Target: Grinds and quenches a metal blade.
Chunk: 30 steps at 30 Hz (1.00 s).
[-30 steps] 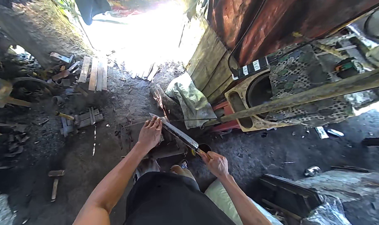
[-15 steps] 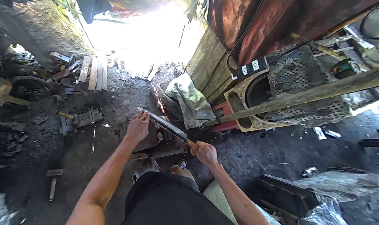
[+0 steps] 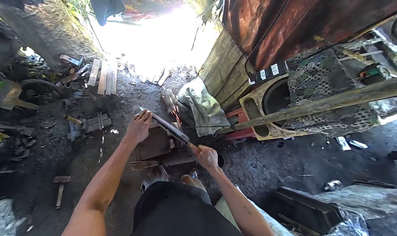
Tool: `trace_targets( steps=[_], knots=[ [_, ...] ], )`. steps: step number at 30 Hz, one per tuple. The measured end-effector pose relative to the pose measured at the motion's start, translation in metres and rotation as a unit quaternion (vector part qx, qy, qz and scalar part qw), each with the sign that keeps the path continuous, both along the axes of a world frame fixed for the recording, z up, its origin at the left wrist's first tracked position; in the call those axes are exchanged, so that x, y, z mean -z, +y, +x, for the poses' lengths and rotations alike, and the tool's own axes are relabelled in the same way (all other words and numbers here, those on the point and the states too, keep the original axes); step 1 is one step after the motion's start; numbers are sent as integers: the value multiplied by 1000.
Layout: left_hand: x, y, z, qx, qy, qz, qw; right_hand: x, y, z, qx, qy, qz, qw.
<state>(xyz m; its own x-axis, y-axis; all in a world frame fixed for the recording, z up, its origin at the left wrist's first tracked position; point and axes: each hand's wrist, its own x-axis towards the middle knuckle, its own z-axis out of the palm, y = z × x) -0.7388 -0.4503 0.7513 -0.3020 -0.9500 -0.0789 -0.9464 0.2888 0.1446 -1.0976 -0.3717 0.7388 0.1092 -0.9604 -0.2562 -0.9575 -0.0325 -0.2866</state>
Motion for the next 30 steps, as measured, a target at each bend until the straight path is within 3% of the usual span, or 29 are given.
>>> trace_targets(
  steps=[4, 9, 13, 16, 19, 24, 27, 30],
  knots=[
    [-11, -5, -4, 4, -27, 30, 999, 0, 7, -1, 17, 16, 1, 1000],
    [0, 30, -73, 65, 19, 47, 997, -17, 80, -65, 61, 37, -6, 997],
    [1, 52, -113, 123, 57, 68, 988, -25, 128, -105, 67, 53, -74, 994],
    [1, 49, -109, 124, 51, 70, 988, -20, 130, -97, 62, 54, -99, 992],
    [6, 32, -78, 98, 33, 43, 994, -16, 99, -59, 67, 34, -62, 995],
    [11, 3, -30, 85, 0, -6, 996, 15, 56, -20, 58, 27, -123, 990],
    [4, 12, -50, 91, -15, 9, 996, 9, 75, -36, 65, 34, -107, 992],
    [4, 42, -87, 126, 31, 27, 991, -4, 122, -71, 78, 45, -77, 993]
  ],
)
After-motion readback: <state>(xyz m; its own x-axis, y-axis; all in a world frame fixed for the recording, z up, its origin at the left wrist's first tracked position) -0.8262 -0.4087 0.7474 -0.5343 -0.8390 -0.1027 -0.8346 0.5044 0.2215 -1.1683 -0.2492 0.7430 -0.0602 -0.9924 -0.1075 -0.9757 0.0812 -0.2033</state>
